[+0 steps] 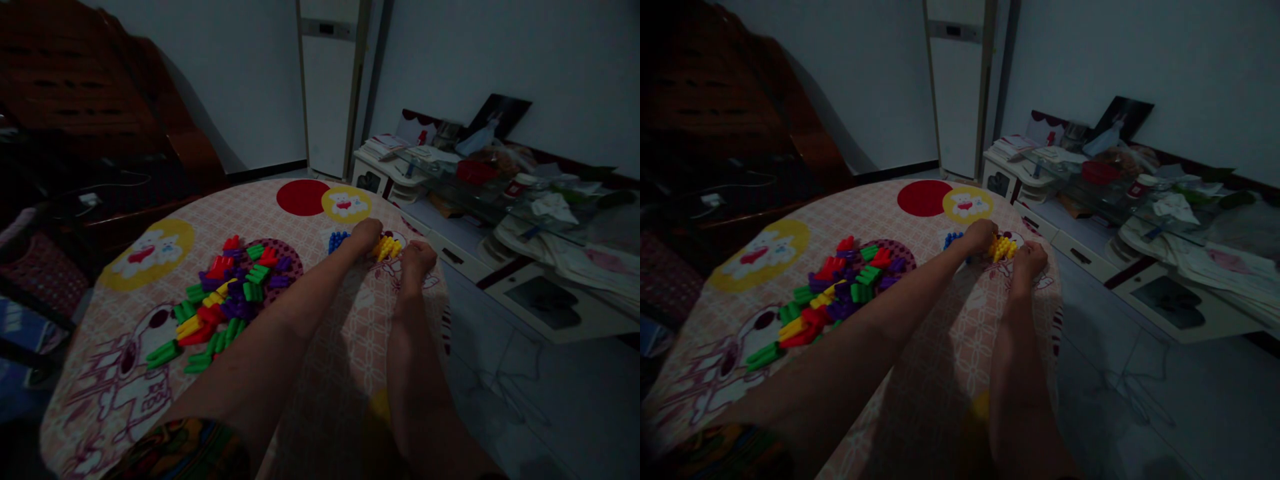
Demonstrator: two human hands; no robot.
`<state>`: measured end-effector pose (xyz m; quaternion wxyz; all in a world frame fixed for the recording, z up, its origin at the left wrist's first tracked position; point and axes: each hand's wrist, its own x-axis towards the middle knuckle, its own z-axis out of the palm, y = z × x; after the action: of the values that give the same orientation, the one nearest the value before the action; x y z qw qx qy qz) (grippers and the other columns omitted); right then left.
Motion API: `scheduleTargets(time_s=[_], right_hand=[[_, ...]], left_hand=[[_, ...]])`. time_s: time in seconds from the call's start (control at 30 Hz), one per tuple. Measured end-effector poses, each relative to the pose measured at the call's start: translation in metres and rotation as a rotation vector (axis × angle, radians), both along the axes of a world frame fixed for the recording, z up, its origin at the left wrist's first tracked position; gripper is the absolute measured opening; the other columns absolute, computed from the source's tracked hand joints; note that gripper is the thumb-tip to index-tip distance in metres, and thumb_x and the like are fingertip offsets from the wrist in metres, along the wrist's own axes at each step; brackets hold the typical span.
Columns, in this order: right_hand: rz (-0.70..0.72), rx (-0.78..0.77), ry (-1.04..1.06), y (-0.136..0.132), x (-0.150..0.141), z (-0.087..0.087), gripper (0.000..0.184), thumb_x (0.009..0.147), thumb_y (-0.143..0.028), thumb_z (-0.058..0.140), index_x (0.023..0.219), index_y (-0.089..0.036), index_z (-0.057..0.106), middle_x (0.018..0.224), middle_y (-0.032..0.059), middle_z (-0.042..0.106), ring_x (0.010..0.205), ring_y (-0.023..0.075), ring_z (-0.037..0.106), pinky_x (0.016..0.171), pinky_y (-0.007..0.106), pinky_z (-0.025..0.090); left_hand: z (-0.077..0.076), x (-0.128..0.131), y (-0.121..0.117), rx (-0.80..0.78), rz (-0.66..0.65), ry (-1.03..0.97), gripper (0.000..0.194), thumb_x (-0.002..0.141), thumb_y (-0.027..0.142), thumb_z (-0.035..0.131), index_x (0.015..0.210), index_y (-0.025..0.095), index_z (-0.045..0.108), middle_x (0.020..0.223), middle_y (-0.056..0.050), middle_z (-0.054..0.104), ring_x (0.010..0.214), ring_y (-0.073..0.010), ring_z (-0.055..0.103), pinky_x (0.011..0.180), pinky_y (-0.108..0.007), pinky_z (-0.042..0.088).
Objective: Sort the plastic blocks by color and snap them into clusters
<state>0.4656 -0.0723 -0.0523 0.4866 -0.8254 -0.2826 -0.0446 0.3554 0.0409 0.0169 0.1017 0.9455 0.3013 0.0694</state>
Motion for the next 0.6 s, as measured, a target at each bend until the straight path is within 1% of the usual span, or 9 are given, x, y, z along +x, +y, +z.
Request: scheduleTargets(time_s=[0.1,0.17,0.27,0.37,0.43,0.5,0.6], right_hand=[[-0.088,-0.034,0.038,0.001,-0.005,0.002,0.038,0.077,-0.023,0.046,0.094,-0.017,0.079,0.075,0.0083,0.073,0.072,0.0223,0.068,0.063,0.028,0.051],[-0.069,-0.063,0.046,0.002,-0.008,0.003,0.034,0.078,-0.024,0.047,0.088,-0.017,0.079,0.070,0.0085,0.072,0.071,0.0224,0.067,0.063,0.028,0.050],[-0.035,-0.053,0.046,0.002,-0.010,0.005,0.034,0.080,-0.024,0.046,0.086,-0.018,0.079,0.066,0.0081,0.071,0.070,0.0227,0.067,0.063,0.028,0.050],[-0.064,-0.049,0.037,0.001,-0.010,0.007,0.033,0.080,-0.022,0.046,0.084,-0.019,0.078,0.066,0.0084,0.071,0.072,0.0237,0.067,0.065,0.029,0.050],[-0.129,-0.064,0.021,0.000,-0.010,0.010,0.032,0.078,-0.021,0.046,0.081,-0.018,0.078,0.071,0.0104,0.072,0.076,0.0248,0.068,0.070,0.031,0.051],[-0.176,-0.056,-0.009,-0.001,-0.012,0.014,0.031,0.078,-0.021,0.047,0.082,-0.016,0.077,0.080,0.0128,0.075,0.081,0.0258,0.068,0.075,0.033,0.051],[-0.152,0.028,-0.084,0.002,-0.018,0.023,0.030,0.081,-0.024,0.049,0.088,-0.013,0.076,0.089,0.0150,0.076,0.086,0.0264,0.069,0.083,0.035,0.051]], left_hand=[[0.001,-0.001,-0.001,-0.023,-0.009,0.004,0.036,0.092,0.011,0.049,0.117,0.007,0.075,0.118,-0.021,0.074,0.115,-0.0268,0.069,0.101,-0.032,0.052],[0.000,-0.002,-0.001,-0.036,-0.015,0.000,0.035,0.093,0.012,0.049,0.116,0.007,0.075,0.119,-0.021,0.073,0.116,-0.0264,0.069,0.102,-0.032,0.051],[-0.002,-0.005,0.000,-0.050,-0.014,-0.024,0.037,0.093,0.010,0.049,0.122,0.009,0.072,0.124,-0.019,0.072,0.116,-0.0250,0.068,0.102,-0.032,0.050],[-0.001,-0.014,-0.002,-0.049,0.000,-0.067,0.044,0.093,0.007,0.045,0.131,0.010,0.066,0.128,-0.018,0.071,0.119,-0.0232,0.067,0.104,-0.033,0.050],[0.002,-0.027,-0.008,-0.047,0.009,-0.131,0.048,0.093,0.007,0.043,0.136,0.011,0.062,0.130,-0.017,0.070,0.119,-0.0223,0.067,0.105,-0.034,0.049],[0.005,-0.047,-0.020,-0.070,-0.014,-0.253,0.048,0.093,0.009,0.045,0.138,0.012,0.061,0.129,-0.016,0.071,0.117,-0.0218,0.068,0.106,-0.035,0.049],[0.003,-0.090,-0.050,-0.131,-0.090,-0.439,0.043,0.091,0.014,0.049,0.131,0.014,0.064,0.126,-0.014,0.072,0.112,-0.0219,0.069,0.104,-0.036,0.051]])
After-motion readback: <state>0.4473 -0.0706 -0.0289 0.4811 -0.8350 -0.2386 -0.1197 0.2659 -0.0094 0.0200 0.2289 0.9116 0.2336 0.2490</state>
